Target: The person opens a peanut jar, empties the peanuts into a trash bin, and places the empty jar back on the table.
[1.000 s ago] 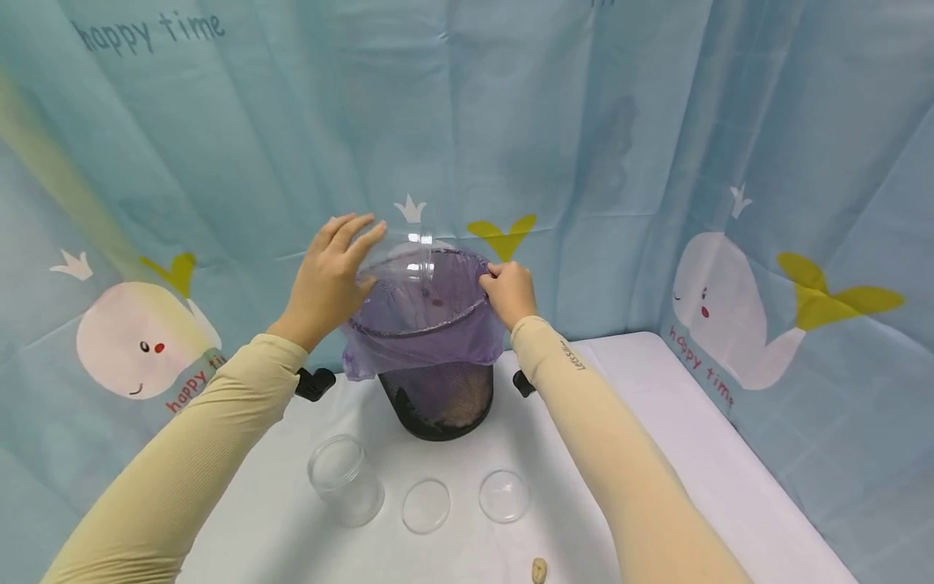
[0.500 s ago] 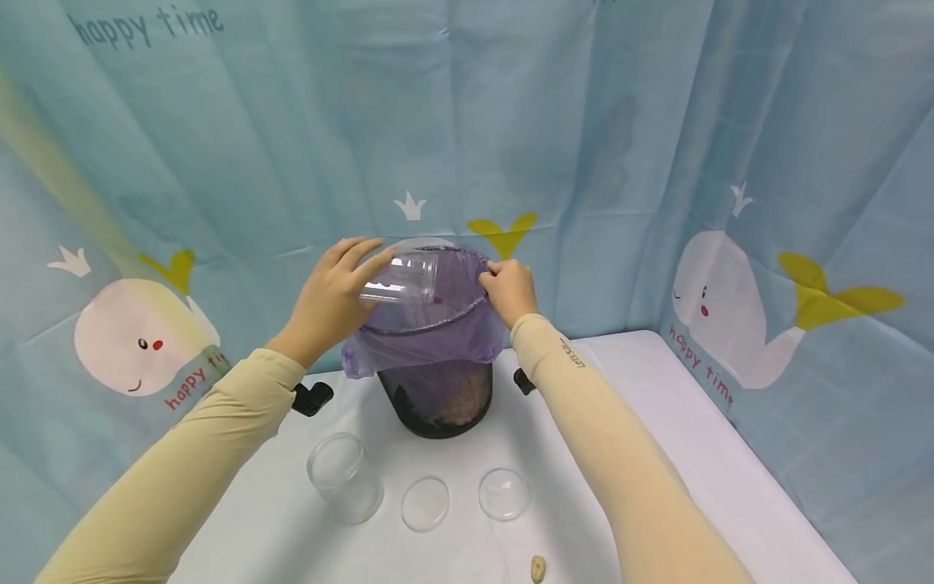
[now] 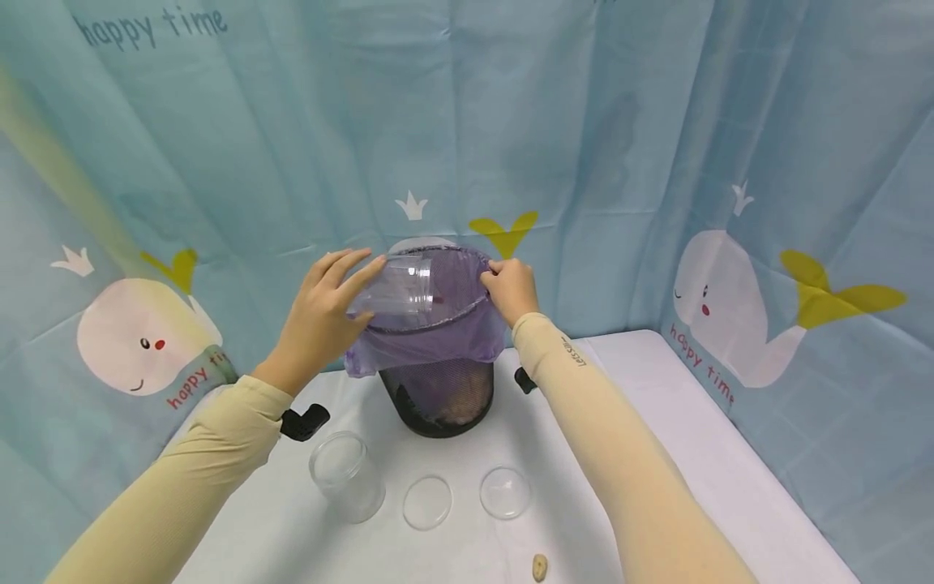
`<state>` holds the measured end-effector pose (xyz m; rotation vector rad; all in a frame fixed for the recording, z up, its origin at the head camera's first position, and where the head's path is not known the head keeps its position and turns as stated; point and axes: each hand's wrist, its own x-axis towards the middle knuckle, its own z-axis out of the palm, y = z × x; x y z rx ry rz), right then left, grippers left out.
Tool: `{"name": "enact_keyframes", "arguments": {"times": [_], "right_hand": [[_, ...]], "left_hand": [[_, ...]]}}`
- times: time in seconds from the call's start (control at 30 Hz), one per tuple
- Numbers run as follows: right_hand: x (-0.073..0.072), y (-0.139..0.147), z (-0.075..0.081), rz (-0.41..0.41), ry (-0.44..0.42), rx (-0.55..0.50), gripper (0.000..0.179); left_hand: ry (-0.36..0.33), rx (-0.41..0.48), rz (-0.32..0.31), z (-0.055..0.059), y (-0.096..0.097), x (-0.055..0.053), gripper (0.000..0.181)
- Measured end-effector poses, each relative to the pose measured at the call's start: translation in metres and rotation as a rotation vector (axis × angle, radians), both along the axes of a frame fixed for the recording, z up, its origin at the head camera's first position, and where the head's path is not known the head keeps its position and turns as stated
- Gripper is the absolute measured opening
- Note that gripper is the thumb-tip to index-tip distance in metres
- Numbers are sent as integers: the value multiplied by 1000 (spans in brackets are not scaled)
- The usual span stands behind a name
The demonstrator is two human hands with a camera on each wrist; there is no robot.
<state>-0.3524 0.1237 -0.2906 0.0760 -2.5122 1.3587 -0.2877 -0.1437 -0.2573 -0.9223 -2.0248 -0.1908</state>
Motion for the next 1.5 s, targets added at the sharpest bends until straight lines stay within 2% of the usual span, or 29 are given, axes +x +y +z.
{"name": "enact_keyframes", "arguments": {"times": [0.4, 0.67, 0.97, 1.3, 1.5], "right_hand": [[-2, -1, -2, 5, 7, 0, 39], [-1, 0, -1, 0, 8, 3, 38], [-1, 0, -1, -7, 12, 8, 38], [0, 1, -2, -8, 13, -10, 38], [-1, 2, -2, 0, 3, -36, 38]], "left_hand": [[48, 92, -24, -12, -1, 25, 74], [91, 82, -41, -22, 0, 41, 73], [88, 78, -74, -33, 3, 61, 70], [31, 114, -87, -49, 12, 78, 83], [-54, 150, -85, -64, 19, 89, 87]]}}
